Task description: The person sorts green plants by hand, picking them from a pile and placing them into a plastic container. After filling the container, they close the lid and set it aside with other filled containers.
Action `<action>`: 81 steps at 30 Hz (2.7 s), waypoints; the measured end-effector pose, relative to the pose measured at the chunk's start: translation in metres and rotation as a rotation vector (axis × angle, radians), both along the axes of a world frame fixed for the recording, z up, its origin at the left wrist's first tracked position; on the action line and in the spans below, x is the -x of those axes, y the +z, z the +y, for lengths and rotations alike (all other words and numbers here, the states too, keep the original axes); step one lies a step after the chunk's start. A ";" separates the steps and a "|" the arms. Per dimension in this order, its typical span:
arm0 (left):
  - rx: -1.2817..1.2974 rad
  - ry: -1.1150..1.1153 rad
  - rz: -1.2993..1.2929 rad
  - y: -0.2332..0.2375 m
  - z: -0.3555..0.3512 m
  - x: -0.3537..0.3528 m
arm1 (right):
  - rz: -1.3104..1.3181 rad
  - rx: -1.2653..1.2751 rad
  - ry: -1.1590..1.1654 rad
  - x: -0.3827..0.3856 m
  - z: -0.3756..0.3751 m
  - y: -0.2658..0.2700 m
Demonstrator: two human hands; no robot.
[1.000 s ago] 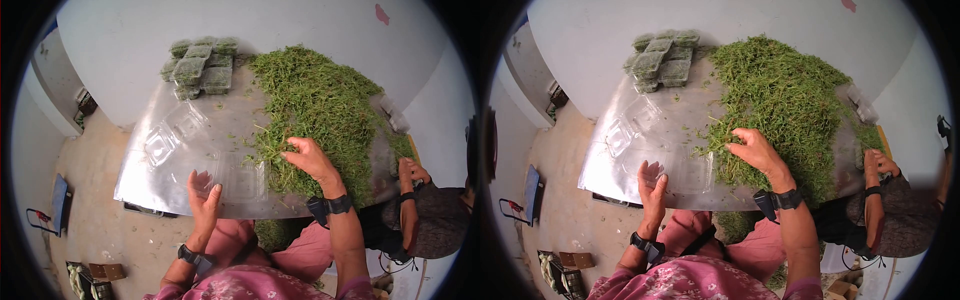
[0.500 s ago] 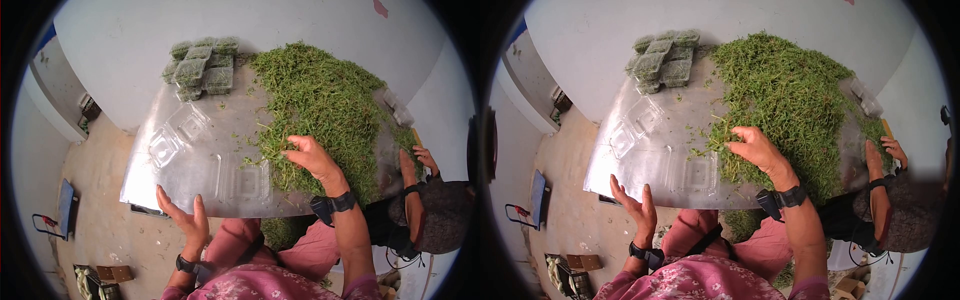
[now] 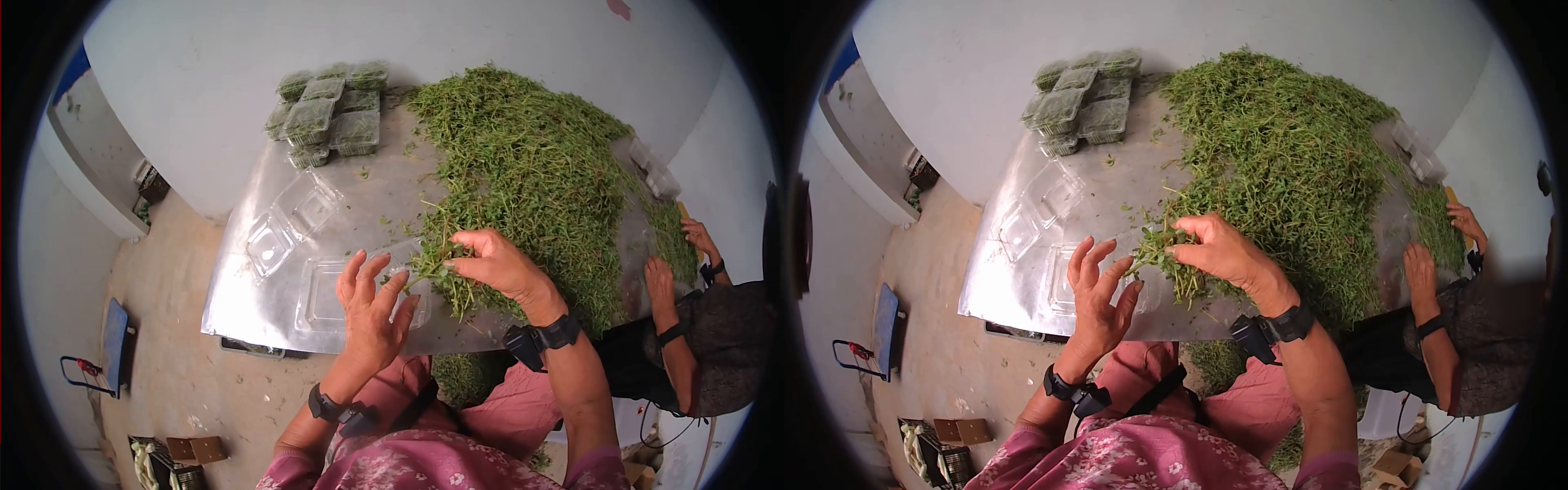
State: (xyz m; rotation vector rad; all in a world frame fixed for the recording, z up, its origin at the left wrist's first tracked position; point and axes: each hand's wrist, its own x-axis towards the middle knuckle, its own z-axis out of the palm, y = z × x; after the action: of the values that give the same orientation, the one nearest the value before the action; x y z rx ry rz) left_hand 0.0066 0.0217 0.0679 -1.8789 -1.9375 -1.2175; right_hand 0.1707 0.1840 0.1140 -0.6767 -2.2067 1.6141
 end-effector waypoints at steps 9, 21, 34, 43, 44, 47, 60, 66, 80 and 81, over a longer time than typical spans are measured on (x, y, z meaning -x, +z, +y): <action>-0.033 0.035 0.027 -0.003 0.001 0.003 | 0.041 -0.160 -0.076 0.000 0.003 -0.006; 0.033 0.099 0.236 0.006 -0.003 0.002 | 0.002 -0.141 -0.059 -0.007 0.001 0.005; 0.029 -0.002 0.204 0.000 0.007 -0.002 | 0.110 0.263 -0.133 -0.002 0.000 -0.007; 0.048 -0.029 0.229 0.004 0.012 -0.011 | 0.183 0.528 -0.052 0.005 -0.008 -0.007; 0.057 -0.036 0.237 0.005 0.012 -0.011 | 0.174 0.517 -0.066 0.007 -0.010 -0.007; 0.081 -0.062 0.259 0.004 0.011 -0.011 | 0.153 0.503 -0.047 0.009 -0.013 -0.010; 0.114 -0.091 0.305 0.003 0.012 -0.015 | 0.026 0.222 -0.029 0.014 -0.019 -0.015; 0.108 -0.084 0.309 0.002 0.013 -0.015 | -0.069 -0.023 -0.173 0.019 -0.016 -0.025; 0.117 -0.027 0.286 0.005 0.006 -0.007 | 0.295 0.370 -0.560 -0.013 0.022 0.001; 0.131 -0.020 0.269 0.010 0.005 -0.009 | 0.283 0.379 -0.546 -0.012 0.018 0.001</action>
State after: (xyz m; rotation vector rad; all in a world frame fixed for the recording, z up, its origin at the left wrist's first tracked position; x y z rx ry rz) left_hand 0.0160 0.0271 0.0778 -2.0095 -1.8952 -0.8095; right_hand 0.1825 0.2024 0.1151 -0.9773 -1.3692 1.7024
